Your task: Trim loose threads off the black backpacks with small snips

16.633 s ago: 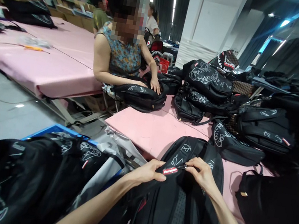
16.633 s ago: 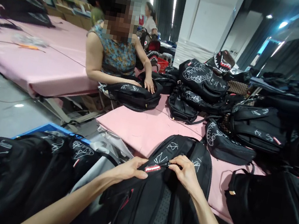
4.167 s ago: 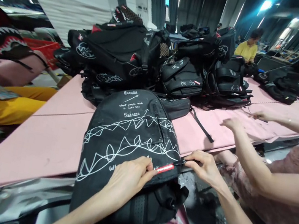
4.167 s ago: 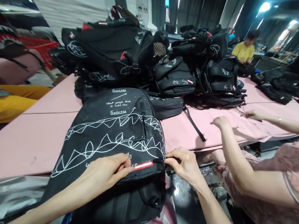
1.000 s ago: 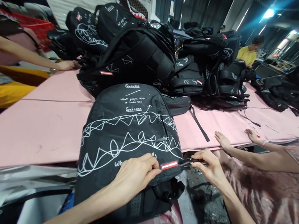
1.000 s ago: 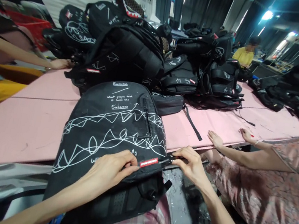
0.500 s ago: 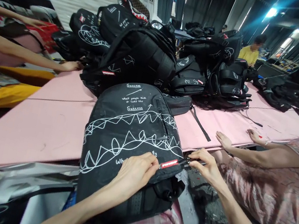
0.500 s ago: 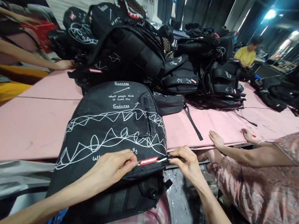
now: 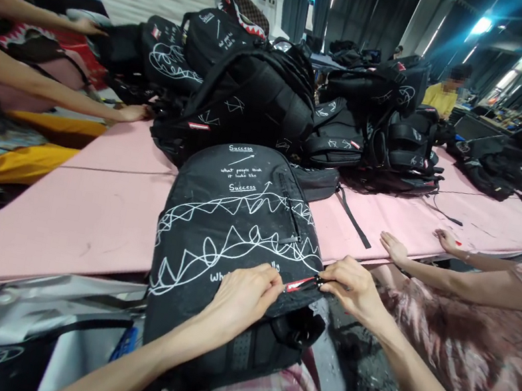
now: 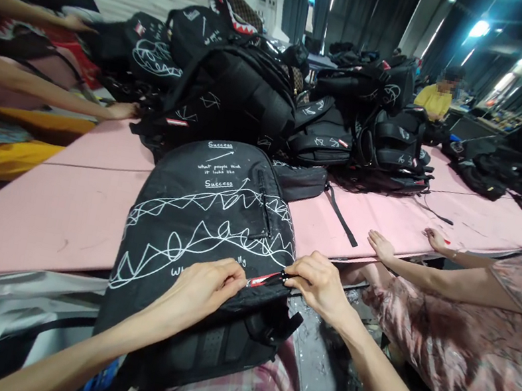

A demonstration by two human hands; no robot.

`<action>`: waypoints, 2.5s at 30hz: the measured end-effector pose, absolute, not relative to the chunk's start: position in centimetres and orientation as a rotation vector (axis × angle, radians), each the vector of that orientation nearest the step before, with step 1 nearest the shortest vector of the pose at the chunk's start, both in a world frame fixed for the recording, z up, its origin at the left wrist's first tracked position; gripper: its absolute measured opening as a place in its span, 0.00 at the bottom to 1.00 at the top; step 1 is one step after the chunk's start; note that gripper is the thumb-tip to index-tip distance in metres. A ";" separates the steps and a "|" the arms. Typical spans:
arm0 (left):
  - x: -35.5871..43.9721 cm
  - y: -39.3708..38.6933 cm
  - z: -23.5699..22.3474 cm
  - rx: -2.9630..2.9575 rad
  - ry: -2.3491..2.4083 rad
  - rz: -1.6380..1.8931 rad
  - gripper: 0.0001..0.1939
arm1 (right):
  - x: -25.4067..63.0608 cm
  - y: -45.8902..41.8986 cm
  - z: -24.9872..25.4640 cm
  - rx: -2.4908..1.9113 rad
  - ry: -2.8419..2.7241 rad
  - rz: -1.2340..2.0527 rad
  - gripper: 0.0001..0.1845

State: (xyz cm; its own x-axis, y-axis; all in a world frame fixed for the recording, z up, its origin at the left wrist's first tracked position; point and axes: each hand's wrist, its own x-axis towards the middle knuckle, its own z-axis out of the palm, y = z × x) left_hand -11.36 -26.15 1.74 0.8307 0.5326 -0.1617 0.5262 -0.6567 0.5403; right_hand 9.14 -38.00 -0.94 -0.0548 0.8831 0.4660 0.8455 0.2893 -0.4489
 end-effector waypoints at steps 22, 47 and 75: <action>-10.7 -26.9 2.3 2.621 0.747 -0.003 0.10 | 7.7 -38.0 -1.7 -1.666 -1.410 0.420 0.09; -14.4 -27.4 2.3 2.633 0.373 0.286 0.15 | 7.6 -40.9 -5.9 -1.443 -0.695 0.701 0.21; -11.0 -24.7 0.9 2.726 -0.062 0.238 0.14 | -2.8 -44.5 -2.3 -2.013 -1.454 -0.680 0.11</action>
